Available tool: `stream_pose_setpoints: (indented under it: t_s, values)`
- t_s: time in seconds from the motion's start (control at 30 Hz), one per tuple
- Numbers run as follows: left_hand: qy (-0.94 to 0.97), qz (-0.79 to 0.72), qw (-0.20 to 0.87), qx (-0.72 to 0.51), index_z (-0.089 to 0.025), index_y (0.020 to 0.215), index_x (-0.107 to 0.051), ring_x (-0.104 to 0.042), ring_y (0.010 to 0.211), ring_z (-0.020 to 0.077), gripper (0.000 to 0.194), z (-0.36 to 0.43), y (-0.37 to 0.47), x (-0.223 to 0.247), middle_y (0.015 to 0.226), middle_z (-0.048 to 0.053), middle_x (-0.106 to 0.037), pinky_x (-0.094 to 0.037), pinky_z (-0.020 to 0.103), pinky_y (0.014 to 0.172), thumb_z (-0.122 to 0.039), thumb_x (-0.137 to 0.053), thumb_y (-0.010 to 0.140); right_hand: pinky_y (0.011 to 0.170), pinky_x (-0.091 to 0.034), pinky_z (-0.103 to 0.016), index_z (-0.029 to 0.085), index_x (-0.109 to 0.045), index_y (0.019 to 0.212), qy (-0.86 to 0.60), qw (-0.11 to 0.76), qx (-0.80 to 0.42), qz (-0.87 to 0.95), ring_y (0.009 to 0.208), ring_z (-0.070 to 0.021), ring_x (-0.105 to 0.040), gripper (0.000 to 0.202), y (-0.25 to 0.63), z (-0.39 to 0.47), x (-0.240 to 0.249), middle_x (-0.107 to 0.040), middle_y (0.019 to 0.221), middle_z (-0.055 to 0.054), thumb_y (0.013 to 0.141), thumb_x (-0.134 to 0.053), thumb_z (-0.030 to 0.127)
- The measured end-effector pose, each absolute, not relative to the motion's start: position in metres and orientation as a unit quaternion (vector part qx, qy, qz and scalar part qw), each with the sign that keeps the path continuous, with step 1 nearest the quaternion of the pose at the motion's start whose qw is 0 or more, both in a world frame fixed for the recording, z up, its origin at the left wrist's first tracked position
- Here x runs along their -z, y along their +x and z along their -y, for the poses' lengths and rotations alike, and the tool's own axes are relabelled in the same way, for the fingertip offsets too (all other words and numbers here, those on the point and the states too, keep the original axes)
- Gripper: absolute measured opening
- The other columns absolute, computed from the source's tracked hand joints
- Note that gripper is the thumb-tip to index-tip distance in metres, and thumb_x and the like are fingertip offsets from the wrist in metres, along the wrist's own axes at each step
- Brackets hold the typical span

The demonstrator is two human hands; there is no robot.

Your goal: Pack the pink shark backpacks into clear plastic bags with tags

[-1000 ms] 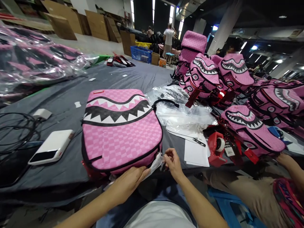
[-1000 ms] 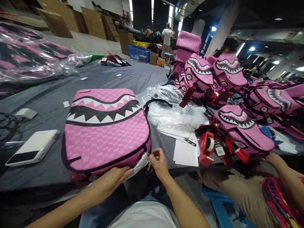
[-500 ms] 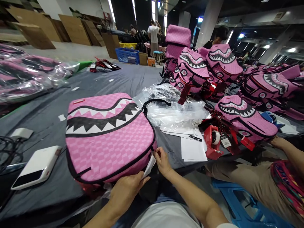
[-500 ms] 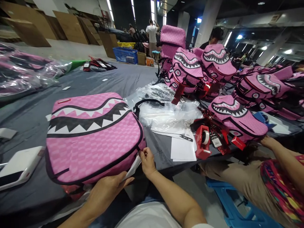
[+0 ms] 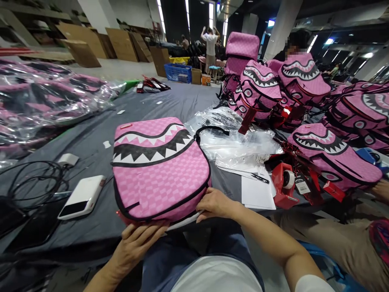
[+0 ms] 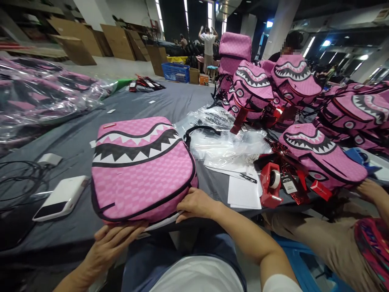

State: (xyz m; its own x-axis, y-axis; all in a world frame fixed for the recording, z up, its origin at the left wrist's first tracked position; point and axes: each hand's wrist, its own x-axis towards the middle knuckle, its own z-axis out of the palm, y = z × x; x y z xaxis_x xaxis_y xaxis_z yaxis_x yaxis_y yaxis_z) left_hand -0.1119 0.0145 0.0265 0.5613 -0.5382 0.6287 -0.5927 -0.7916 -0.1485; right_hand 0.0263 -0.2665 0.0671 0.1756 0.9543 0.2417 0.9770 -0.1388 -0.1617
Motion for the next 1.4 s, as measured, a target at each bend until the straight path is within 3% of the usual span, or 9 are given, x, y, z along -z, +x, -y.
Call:
stream_pose_setpoints:
  t_s: [0.17,0.37,0.5,0.7,0.83,0.93,1.1,1.3,1.4]
  values:
    - [0.895,0.291,0.011,-0.339,-0.03,0.154,-0.039,-0.071,0.09,0.0174,0.074,-0.036,-0.115,-0.017,0.104,0.001,-0.08,-0.048,0.034,0.095,0.003,-0.048,0.089,0.081,-0.036,-0.033,0.019,-0.064,0.085,-0.769,0.094,0.047,0.631,0.074,-0.0157,-0.065,0.016,0.023,0.267,-0.073,-0.074,0.076,0.001,0.089,-0.07,0.034]
    - [0.909,0.269,0.112,-0.297,-0.021,0.152,-0.041,-0.07,0.109,0.0211,0.057,0.021,-0.123,-0.067,0.12,0.01,-0.075,-0.049,0.039,0.102,-0.011,-0.05,0.096,0.079,-0.036,-0.034,0.021,-0.06,0.091,-0.806,0.098,0.084,0.577,0.071,-0.0174,-0.064,0.016,0.015,0.258,-0.056,-0.074,0.075,0.0,0.078,-0.069,0.023]
    - [0.927,0.225,0.217,-0.206,-0.014,0.133,-0.055,-0.074,0.097,0.0211,0.035,0.069,-0.095,-0.082,0.113,0.013,-0.076,-0.06,0.03,0.08,-0.023,-0.041,0.102,0.08,-0.039,-0.034,0.02,-0.055,0.1,-0.82,0.13,0.101,0.548,0.072,-0.0188,-0.066,0.025,0.016,0.26,-0.044,-0.073,0.077,-0.001,0.08,-0.069,0.025]
    - [0.874,0.275,0.392,0.078,-0.018,0.102,-0.07,-0.075,0.08,0.0244,0.044,0.078,-0.053,-0.057,0.092,0.01,-0.078,-0.063,0.036,0.076,-0.038,-0.031,0.1,0.089,-0.046,-0.035,0.017,-0.056,0.114,-0.817,0.138,0.058,0.557,0.087,-0.02,-0.069,0.032,0.011,0.277,-0.057,-0.076,0.094,-0.006,0.084,-0.067,0.021]
    - [0.81,0.119,0.517,0.25,-0.019,0.093,-0.069,-0.074,0.078,0.0244,0.059,0.081,-0.056,-0.063,0.09,0.007,-0.077,-0.061,0.035,0.076,-0.07,-0.04,0.093,0.106,-0.045,-0.036,0.018,-0.055,0.129,-0.808,0.309,0.118,0.487,0.122,-0.0218,-0.061,0.045,-0.013,0.312,-0.075,-0.069,0.126,-0.012,0.088,-0.07,0.026]
    - [0.802,0.109,0.523,0.269,-0.019,0.085,-0.067,-0.073,0.085,0.0267,0.068,0.087,-0.06,-0.075,0.086,0.007,-0.076,-0.059,0.033,0.08,-0.082,-0.041,0.085,0.095,-0.052,-0.033,0.02,-0.062,0.12,-0.84,0.432,0.191,0.266,0.112,-0.0206,-0.064,0.028,-0.038,0.361,-0.083,-0.07,0.116,-0.009,0.094,-0.063,0.029]
    - [0.824,0.132,0.492,0.246,-0.021,0.077,-0.065,-0.073,0.079,0.0244,0.059,0.091,-0.057,-0.071,0.078,0.005,-0.075,-0.056,0.025,0.073,-0.076,-0.045,0.086,0.062,-0.05,-0.025,0.02,-0.066,0.089,-0.881,0.404,0.245,0.005,0.067,-0.0148,-0.06,0.011,-0.076,0.398,-0.088,-0.065,0.079,-0.002,0.094,-0.056,0.02]
    - [0.875,0.167,0.428,0.154,-0.019,0.086,-0.065,-0.068,0.062,0.0171,0.043,0.091,-0.061,-0.05,0.062,0.0,-0.065,-0.043,0.018,0.058,-0.056,-0.044,0.096,0.107,-0.049,-0.038,0.021,-0.056,0.139,-0.855,0.458,0.121,0.21,0.125,-0.0234,-0.059,0.045,-0.07,0.309,-0.072,-0.062,0.135,-0.013,0.094,-0.055,0.017]
    - [0.904,0.178,0.37,0.124,-0.019,0.088,-0.064,-0.07,0.062,0.0164,0.035,0.095,-0.065,-0.046,0.058,-0.001,-0.061,-0.036,0.018,0.057,-0.043,-0.041,0.099,0.096,-0.053,-0.036,0.021,-0.056,0.14,-0.857,0.483,0.048,0.171,0.111,-0.0227,-0.064,0.047,-0.051,0.283,-0.061,-0.065,0.126,-0.012,0.093,-0.06,0.021]
